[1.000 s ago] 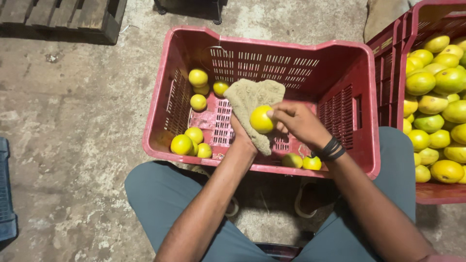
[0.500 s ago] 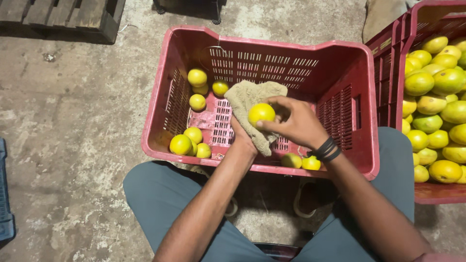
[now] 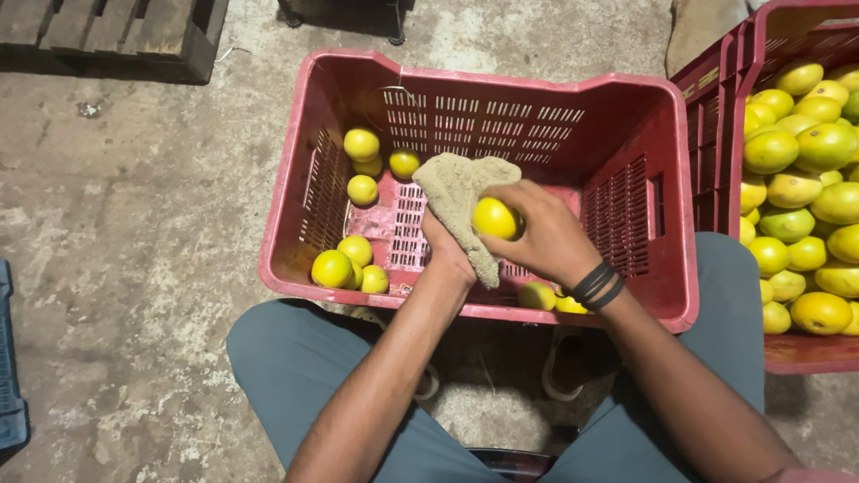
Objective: The person sits cross-legged on the floor and wipes yellow mangoes one by one with a cloth. They pick each mango from a red crate, rub it with the cloth, and place it into another red crate to the right.
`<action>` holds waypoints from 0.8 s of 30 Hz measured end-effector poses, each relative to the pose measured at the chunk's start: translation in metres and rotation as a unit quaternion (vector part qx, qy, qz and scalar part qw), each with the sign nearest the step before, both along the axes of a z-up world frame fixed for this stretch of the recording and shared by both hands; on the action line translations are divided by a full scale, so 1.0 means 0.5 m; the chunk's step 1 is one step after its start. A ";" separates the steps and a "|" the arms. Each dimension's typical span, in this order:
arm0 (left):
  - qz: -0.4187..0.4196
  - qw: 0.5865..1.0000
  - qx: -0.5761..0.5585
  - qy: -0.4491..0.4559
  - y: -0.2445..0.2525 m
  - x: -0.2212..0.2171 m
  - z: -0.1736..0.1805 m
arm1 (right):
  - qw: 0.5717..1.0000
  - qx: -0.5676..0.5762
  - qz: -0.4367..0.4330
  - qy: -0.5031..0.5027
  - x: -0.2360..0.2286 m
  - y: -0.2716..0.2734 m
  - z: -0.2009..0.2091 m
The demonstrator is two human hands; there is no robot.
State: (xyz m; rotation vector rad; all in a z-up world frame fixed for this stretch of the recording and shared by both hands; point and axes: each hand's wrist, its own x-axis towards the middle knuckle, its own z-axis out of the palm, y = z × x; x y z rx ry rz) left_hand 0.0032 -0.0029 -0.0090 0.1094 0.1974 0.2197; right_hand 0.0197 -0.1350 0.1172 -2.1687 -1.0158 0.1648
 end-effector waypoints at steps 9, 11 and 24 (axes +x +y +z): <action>0.011 0.998 -0.008 -0.062 0.020 0.004 0.002 | 0.928 0.081 0.153 0.330 0.088 -0.149 0.041; 0.039 0.996 -0.046 -0.072 0.016 0.004 -0.003 | 0.915 0.200 0.097 0.338 0.140 -0.231 0.027; 0.136 0.990 -0.010 0.043 0.048 -0.005 -0.004 | 0.603 0.653 -0.358 0.287 0.375 -0.499 -0.218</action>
